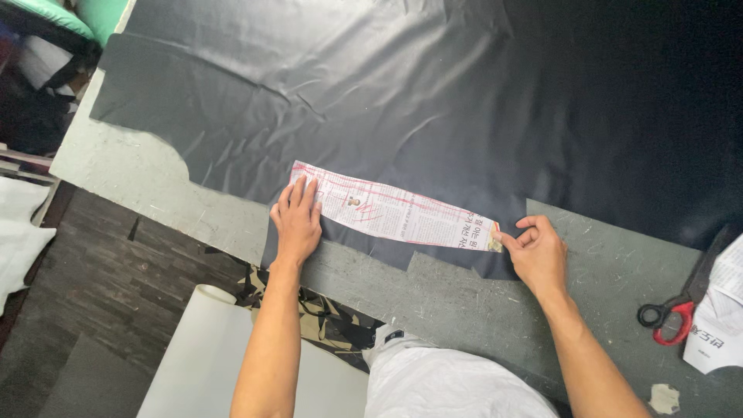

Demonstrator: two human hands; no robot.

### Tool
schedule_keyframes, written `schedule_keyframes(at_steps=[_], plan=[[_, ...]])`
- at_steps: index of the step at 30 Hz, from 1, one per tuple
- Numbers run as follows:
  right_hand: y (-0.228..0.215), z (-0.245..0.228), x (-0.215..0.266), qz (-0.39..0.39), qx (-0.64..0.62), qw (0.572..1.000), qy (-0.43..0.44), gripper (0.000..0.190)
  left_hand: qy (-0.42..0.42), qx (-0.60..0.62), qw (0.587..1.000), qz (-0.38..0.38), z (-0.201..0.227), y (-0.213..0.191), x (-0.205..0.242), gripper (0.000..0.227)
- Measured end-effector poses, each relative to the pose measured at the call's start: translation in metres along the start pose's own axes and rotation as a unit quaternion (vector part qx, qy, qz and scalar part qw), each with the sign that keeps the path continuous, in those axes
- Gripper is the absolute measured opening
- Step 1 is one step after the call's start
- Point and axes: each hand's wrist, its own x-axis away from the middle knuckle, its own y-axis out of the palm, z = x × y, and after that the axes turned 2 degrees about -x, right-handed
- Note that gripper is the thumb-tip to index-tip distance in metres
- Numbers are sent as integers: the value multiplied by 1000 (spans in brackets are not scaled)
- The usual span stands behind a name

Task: The person prepares a pattern for fabric cutting by placing a paper template on a black material, securing it with weights, and then cutting around the template using shears.

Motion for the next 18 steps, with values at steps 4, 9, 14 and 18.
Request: schedule_keyframes(at_steps=[4, 9, 14, 18], plan=[[1, 0, 1, -1, -11, 1000, 8, 41, -17, 23, 1000, 1, -18, -14, -6, 52], [0, -2, 2, 2, -6, 1000, 2, 40, -30, 4, 1000, 5, -38, -27, -6, 46], [-1, -4, 3, 1, -6, 1000, 3, 38, -30, 1, 1000, 4, -40, -24, -6, 48], [0, -2, 0, 9, -23, 1000, 14, 37, -26, 4, 1000, 1, -41, -24, -3, 47]])
